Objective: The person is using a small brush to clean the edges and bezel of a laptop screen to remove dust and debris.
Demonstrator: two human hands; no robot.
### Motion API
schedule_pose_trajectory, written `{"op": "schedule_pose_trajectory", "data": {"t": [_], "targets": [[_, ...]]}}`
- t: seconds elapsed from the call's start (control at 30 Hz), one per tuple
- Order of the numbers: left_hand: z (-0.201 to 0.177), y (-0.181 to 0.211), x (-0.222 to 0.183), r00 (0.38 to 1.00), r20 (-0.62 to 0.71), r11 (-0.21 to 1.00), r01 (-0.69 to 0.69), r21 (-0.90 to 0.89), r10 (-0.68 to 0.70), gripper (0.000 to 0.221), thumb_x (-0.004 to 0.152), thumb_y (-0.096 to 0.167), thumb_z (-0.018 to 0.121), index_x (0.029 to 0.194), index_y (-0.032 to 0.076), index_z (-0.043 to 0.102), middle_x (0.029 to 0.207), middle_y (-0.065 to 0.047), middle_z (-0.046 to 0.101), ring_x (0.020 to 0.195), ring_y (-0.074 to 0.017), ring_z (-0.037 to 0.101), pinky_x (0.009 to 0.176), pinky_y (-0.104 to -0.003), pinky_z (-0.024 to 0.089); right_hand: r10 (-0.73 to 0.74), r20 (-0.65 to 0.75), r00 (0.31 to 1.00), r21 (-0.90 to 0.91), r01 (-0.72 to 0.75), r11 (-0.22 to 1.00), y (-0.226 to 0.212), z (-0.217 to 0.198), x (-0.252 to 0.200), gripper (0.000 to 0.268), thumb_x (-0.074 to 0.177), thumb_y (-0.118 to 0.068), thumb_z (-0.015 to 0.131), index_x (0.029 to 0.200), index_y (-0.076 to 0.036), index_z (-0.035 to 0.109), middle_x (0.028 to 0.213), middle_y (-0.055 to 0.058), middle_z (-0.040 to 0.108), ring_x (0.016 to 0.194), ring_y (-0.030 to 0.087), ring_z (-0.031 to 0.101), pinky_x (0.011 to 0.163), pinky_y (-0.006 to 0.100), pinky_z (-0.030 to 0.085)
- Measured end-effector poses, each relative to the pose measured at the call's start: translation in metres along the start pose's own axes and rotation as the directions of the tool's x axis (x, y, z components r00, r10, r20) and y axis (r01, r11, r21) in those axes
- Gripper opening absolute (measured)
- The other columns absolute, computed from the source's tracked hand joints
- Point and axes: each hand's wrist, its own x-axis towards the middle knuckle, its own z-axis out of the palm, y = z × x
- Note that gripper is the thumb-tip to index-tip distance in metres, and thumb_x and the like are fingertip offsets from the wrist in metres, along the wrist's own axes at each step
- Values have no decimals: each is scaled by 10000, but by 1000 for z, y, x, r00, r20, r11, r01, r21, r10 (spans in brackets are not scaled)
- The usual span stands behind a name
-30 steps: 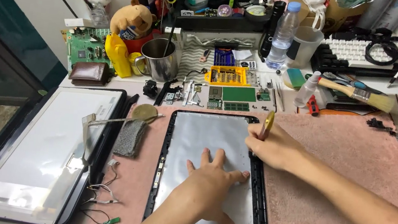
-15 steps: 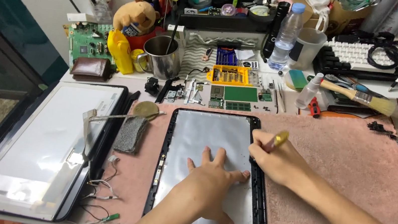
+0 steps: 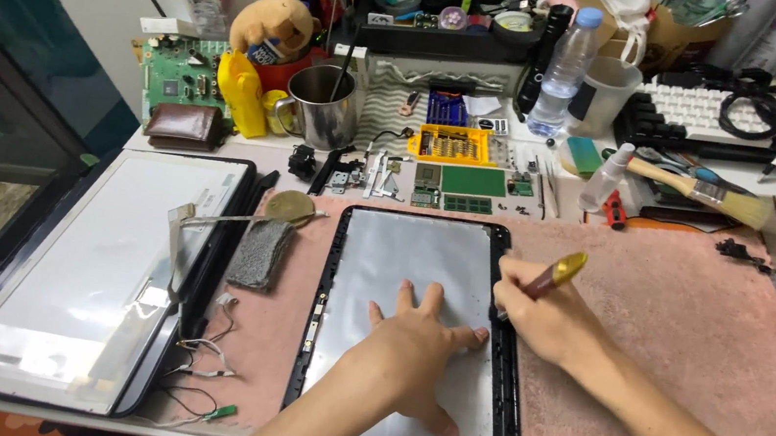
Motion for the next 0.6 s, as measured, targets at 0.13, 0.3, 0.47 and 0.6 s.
{"op": "schedule_pose_trajectory", "data": {"t": [0.13, 0.3, 0.47, 0.6], "targets": [[7, -2, 7, 1000, -20, 1000, 5, 4, -5, 1385, 697, 583, 874, 1880, 480, 161, 1781, -168, 107, 1736, -602, -97, 1318, -904, 181, 169, 216, 962, -170, -134, 976, -7, -8, 1, 402, 1132, -173, 625, 758, -142, 482, 684, 13, 444, 620, 171, 384, 608, 331, 354], [8, -4, 11, 999, -36, 1000, -3, 20, 4, 1355, 707, 612, 876, 1871, 477, 195, 1761, -164, 128, 1717, -586, -44, 1303, -914, 188, 137, 133, 982, -164, -114, 980, -30, -11, -14, 368, 1069, -176, 589, 728, -162, 451, 669, 4, 429, 622, 163, 382, 620, 388, 312], [3, -2, 8, 1000, -1, 1000, 2, -4, -2, 1322, 781, 568, 906, 1876, 490, 169, 1804, -155, 66, 1746, -586, -92, 1351, -874, 152, 107, 78, 991, -150, -95, 984, -25, -10, -11, 339, 1054, -153, 564, 726, -157, 480, 674, 22, 499, 627, 178, 455, 619, 369, 361], [9, -5, 14, 999, -54, 1000, 0, 5, 0, 1327, 758, 599, 948, 1863, 487, 222, 1741, -147, 163, 1724, -581, -16, 1318, -903, 210, 192, 176, 966, -216, -152, 964, -44, -14, -10, 370, 1023, -234, 636, 715, -150, 448, 785, 47, 493, 742, 226, 456, 698, 448, 351]]}}
